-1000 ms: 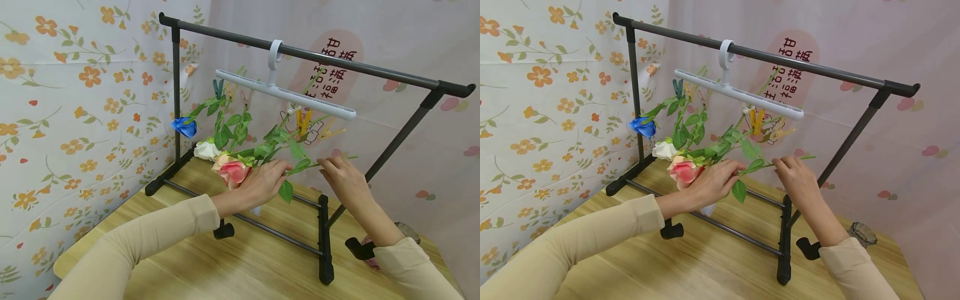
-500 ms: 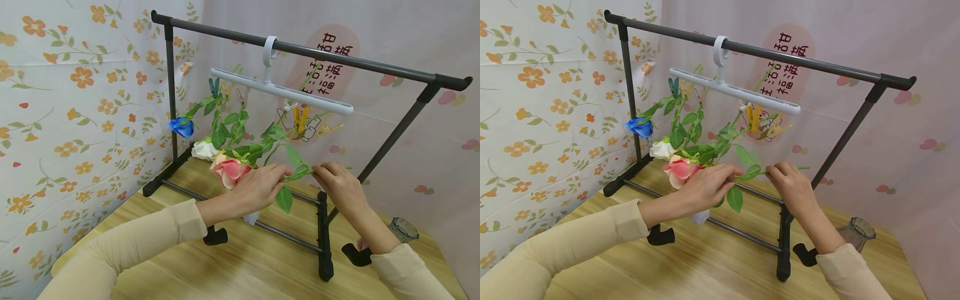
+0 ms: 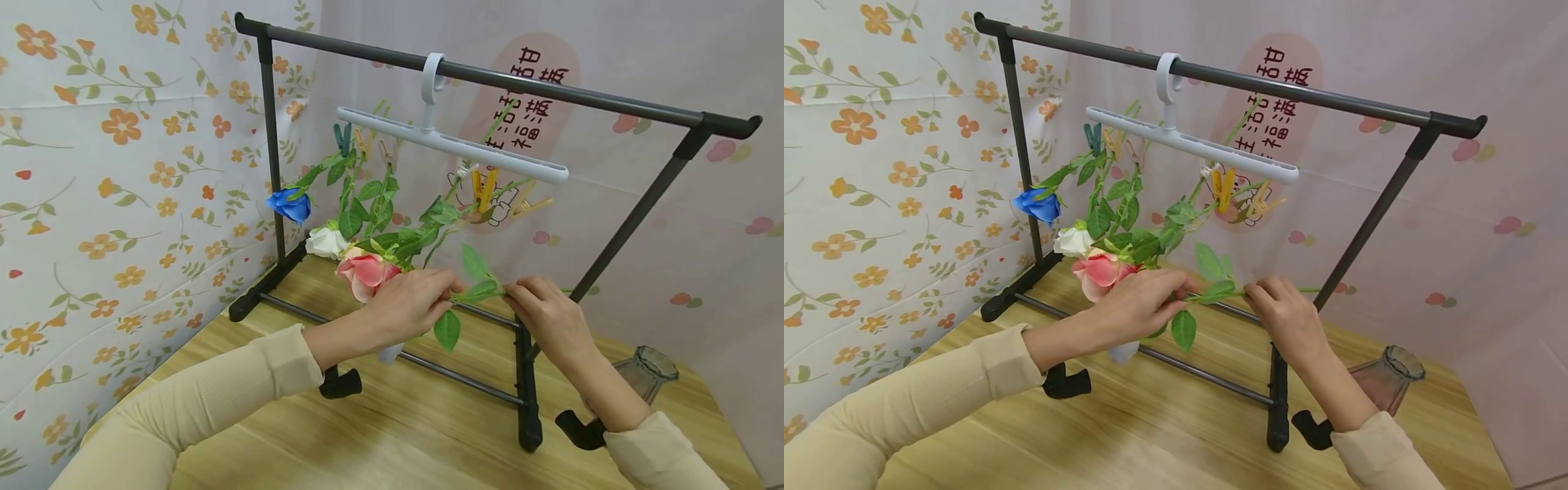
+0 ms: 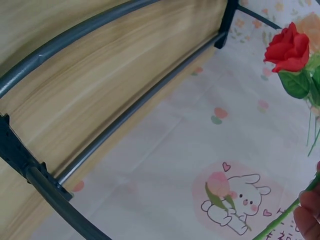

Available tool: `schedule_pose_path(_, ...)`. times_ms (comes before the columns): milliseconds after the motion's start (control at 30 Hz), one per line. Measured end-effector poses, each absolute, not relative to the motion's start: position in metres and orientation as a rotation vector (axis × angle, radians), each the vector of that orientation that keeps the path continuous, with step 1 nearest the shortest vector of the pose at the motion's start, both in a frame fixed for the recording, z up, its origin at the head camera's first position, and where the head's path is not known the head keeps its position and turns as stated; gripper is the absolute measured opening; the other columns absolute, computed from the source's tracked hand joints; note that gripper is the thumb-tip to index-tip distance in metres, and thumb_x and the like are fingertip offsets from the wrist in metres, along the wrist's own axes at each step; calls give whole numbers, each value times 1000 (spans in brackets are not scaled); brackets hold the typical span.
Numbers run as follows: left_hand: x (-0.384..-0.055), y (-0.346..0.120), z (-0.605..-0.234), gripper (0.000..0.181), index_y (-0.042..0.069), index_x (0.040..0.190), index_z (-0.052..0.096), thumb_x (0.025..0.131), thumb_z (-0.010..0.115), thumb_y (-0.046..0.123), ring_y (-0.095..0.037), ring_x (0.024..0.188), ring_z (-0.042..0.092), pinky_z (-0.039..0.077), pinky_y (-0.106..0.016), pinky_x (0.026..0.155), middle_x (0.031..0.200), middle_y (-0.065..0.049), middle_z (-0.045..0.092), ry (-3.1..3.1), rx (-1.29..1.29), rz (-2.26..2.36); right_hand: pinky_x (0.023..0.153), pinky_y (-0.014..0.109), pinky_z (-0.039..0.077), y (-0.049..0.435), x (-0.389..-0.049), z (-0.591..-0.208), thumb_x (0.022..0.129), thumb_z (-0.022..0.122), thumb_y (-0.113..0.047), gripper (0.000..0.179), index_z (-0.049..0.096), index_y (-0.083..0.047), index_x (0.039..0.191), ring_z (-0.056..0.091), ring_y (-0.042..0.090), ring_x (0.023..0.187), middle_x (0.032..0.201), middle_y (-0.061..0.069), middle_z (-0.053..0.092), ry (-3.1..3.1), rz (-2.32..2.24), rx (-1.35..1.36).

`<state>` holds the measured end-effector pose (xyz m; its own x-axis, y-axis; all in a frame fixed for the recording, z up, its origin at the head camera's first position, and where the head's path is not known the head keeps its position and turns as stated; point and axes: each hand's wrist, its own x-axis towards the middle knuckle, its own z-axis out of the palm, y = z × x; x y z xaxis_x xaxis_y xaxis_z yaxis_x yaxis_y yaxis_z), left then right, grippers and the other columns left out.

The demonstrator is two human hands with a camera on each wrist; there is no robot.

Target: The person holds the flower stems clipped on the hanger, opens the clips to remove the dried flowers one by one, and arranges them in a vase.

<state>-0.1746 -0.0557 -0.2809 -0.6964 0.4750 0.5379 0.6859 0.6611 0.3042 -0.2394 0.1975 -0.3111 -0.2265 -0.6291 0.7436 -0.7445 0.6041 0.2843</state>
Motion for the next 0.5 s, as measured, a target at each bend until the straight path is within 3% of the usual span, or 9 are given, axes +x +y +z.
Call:
schedule_pose_path(367, -164, -63, -271, 10, 10, 101, 67, 93, 64, 7, -12, 76, 64, 47, -20, 60, 95, -3, 73, -2438, -944, -658, 57, 35, 53, 190, -234, -312, 104, 38, -34, 49, 72, -1, 92, 61, 23, 73, 85, 9, 65, -1924, 207, 1124)
schedule_pose_path(500, -160, -65, -267, 11, 9, 102, 68, 93, 63, 7, -13, 80, 68, 50, -20, 64, 97, -3, 74, -2477, -977, -636, 57, 34, 53, 190, -229, -316, 105, 36, -35, 50, 72, -3, 91, 61, 22, 73, 85, 9, 66, -1931, 206, 1123)
